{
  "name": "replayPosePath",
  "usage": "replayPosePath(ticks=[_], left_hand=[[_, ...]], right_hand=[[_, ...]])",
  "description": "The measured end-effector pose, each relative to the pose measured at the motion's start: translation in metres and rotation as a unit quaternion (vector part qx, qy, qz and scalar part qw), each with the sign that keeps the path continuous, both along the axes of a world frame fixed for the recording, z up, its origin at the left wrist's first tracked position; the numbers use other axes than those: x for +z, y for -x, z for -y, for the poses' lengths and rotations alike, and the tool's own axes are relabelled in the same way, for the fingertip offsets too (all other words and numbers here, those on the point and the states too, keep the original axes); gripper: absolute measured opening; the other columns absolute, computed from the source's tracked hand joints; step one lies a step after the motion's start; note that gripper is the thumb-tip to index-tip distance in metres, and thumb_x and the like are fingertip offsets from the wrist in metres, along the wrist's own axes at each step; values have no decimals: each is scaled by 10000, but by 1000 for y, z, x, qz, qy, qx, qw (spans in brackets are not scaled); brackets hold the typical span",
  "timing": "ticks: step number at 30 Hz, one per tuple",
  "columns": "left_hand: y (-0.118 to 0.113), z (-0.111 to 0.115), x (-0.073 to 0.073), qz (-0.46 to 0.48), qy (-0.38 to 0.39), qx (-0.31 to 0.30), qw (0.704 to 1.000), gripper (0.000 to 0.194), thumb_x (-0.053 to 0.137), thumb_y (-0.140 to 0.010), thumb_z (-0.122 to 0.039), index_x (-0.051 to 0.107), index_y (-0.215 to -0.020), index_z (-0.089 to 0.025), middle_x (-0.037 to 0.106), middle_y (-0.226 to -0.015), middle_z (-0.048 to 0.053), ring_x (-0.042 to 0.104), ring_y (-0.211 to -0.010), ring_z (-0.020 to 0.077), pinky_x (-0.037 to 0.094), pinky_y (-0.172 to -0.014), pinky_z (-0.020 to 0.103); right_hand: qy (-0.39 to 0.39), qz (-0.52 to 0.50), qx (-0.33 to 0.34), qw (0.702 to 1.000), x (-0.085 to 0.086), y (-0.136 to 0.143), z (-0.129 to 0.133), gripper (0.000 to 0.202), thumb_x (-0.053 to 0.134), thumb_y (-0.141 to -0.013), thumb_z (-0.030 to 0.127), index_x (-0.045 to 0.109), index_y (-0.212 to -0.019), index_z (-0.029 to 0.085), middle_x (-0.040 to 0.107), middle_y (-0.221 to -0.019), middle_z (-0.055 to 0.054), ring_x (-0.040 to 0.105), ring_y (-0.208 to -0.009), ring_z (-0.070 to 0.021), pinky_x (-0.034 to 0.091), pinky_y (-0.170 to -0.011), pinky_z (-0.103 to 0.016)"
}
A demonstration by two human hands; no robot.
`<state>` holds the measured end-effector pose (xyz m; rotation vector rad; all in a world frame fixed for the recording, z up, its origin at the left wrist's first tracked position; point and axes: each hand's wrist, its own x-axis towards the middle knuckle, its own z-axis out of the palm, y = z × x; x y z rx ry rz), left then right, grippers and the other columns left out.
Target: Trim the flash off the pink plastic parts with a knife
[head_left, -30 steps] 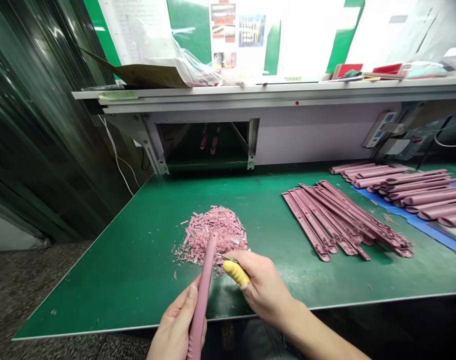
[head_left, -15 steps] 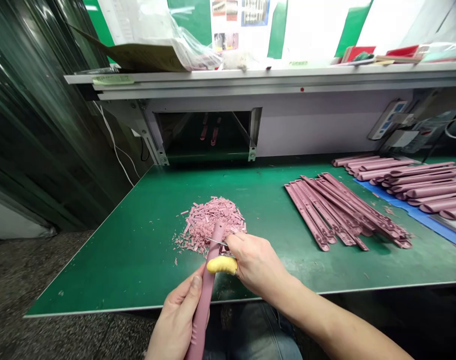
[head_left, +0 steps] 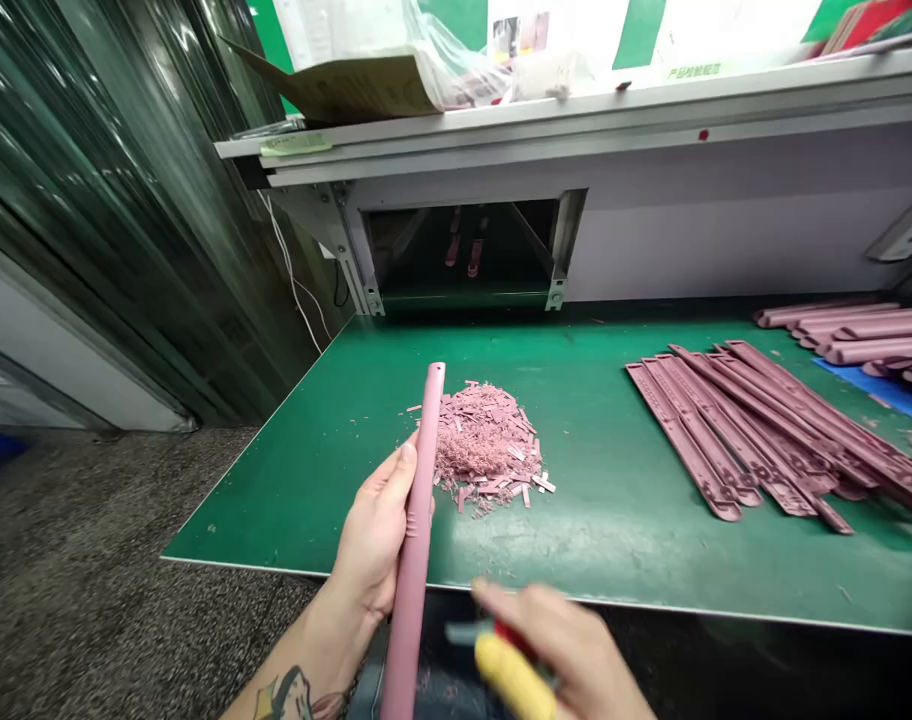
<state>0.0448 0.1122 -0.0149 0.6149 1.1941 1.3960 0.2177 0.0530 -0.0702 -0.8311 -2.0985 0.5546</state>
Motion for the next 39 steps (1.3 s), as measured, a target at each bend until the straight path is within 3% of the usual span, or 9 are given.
replayPosePath(ticks=[3,6,14,22,29,34,37,39], left_hand=[[-6,8,-3,-14,3,-7,1000,439,627,-819,-492,646,-1167,-225,458,-505,-60,364,-427,44,304,-379,125],[-11,13,-3,-28,9,-12,999,453,630,-818,-489,649,-1176,-212,476,-484,-55,380,-436,47,299,-385,120],[-21,23,-1,-19,19,-26,999,424,696,-769,-454,683,-1129,-231,493,-514,-67,377,-416,37,323,-389,127],[-33,36,0,-7,48,-72,996,493,711,-746,-445,666,-1173,-204,448,-431,-63,330,-348,68,257,-315,179],[-40,49,-5,40,72,-95,992,541,718,-715,-512,648,-1165,-220,425,-499,-59,326,-392,68,288,-347,178],[-28,49,-11,59,54,-93,992,570,804,-660,-365,597,-1180,-260,556,-789,-20,372,-480,30,301,-371,121],[-21,46,-13,27,83,-90,992,438,717,-742,-392,638,-1123,-191,559,-714,-12,464,-506,71,389,-399,160],[-21,46,-14,22,98,-90,991,452,716,-732,-437,652,-1098,-179,548,-653,-22,466,-462,73,385,-377,167]], right_hand=[[26,-80,-46,995,12,0,-26,227,579,-907,275,651,-1104,186,690,-800,-53,628,-680,-164,499,-604,-278],[14,-85,-55,995,14,4,-33,215,628,-866,215,680,-1070,175,702,-823,-63,630,-710,-180,496,-638,-301],[7,-79,-87,993,15,0,-35,210,621,-859,205,700,-1051,176,711,-797,-59,617,-677,-176,485,-624,-307],[-34,-107,-142,983,44,-15,-63,176,625,-840,193,728,-983,179,731,-814,-39,627,-690,-161,491,-628,-284],[-12,-166,-232,958,50,-35,-97,209,601,-883,285,711,-1037,197,717,-917,-53,649,-802,-176,506,-714,-277],[37,-118,-165,978,43,-40,-91,281,402,-976,293,650,-1065,194,648,-766,-15,603,-706,-149,465,-636,-244],[25,-45,-105,993,38,-31,-79,272,432,-969,363,636,-1026,192,656,-830,-32,593,-735,-154,444,-657,-248],[12,10,-101,995,38,-23,-76,345,455,-948,476,633,-988,183,648,-804,-40,581,-711,-162,422,-630,-250]])
